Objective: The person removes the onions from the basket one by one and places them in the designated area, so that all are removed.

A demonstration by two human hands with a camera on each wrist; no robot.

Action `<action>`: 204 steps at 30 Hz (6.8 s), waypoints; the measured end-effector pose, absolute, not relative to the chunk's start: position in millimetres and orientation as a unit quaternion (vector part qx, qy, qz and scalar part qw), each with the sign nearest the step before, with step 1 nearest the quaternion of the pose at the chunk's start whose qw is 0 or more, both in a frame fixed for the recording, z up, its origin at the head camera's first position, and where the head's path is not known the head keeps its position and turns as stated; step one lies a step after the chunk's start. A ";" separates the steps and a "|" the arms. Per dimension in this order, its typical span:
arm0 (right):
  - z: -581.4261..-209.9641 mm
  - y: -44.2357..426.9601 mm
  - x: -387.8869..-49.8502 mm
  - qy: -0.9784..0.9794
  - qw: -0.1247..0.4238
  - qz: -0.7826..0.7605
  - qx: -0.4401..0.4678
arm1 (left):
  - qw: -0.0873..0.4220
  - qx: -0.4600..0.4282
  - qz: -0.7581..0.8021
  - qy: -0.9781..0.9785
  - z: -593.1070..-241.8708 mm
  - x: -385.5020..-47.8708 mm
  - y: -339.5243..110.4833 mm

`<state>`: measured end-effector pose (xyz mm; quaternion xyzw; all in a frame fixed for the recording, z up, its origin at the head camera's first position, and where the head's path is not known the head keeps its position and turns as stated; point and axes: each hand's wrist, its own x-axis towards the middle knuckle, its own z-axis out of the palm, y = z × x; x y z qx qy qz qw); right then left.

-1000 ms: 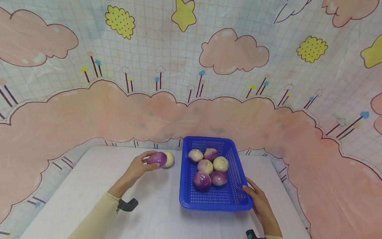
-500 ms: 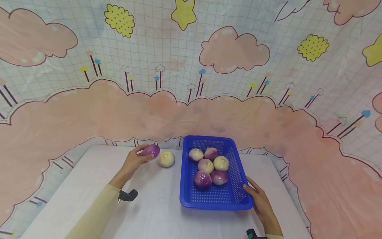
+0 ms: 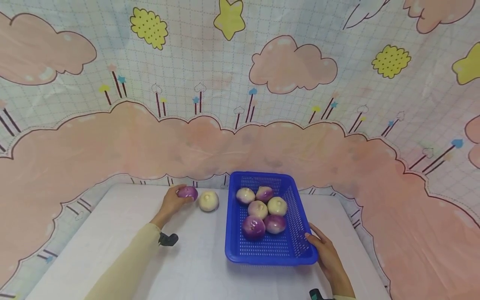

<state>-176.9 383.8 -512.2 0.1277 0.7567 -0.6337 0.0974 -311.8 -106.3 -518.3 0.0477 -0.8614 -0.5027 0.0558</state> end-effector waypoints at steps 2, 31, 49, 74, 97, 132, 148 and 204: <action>-513.0 383.7 -176.9 0.757 0.098 -0.633 0.128 | 0.060 0.047 -0.488 -0.870 -522.8 -314.6 -106.7; -510.4 381.5 -175.1 0.758 0.097 -0.633 0.124 | 0.071 0.025 -0.465 -0.882 -534.6 -311.6 -111.9; -511.5 381.3 -175.9 0.759 0.101 -0.630 0.130 | 0.160 -0.067 -0.489 -0.855 -495.2 -258.2 -98.5; -512.6 383.2 -176.8 0.764 0.098 -0.624 0.135 | 0.172 -0.188 -0.551 -0.795 -447.3 -216.0 -47.2; -515.5 383.4 -176.7 0.764 0.095 -0.625 0.128 | 0.003 -0.204 -0.547 -0.812 -428.7 -217.8 40.0; -512.4 382.5 -176.4 0.767 0.102 -0.621 0.127 | -0.131 -0.011 -0.570 -0.811 -450.7 -246.5 111.1; -513.5 382.8 -176.4 0.768 0.102 -0.619 0.126 | -0.193 0.048 -0.550 -0.811 -471.6 -255.4 114.3; -513.0 382.9 -176.5 0.756 0.098 -0.634 0.127 | -0.232 -0.083 -0.686 -0.685 -423.6 -233.0 83.5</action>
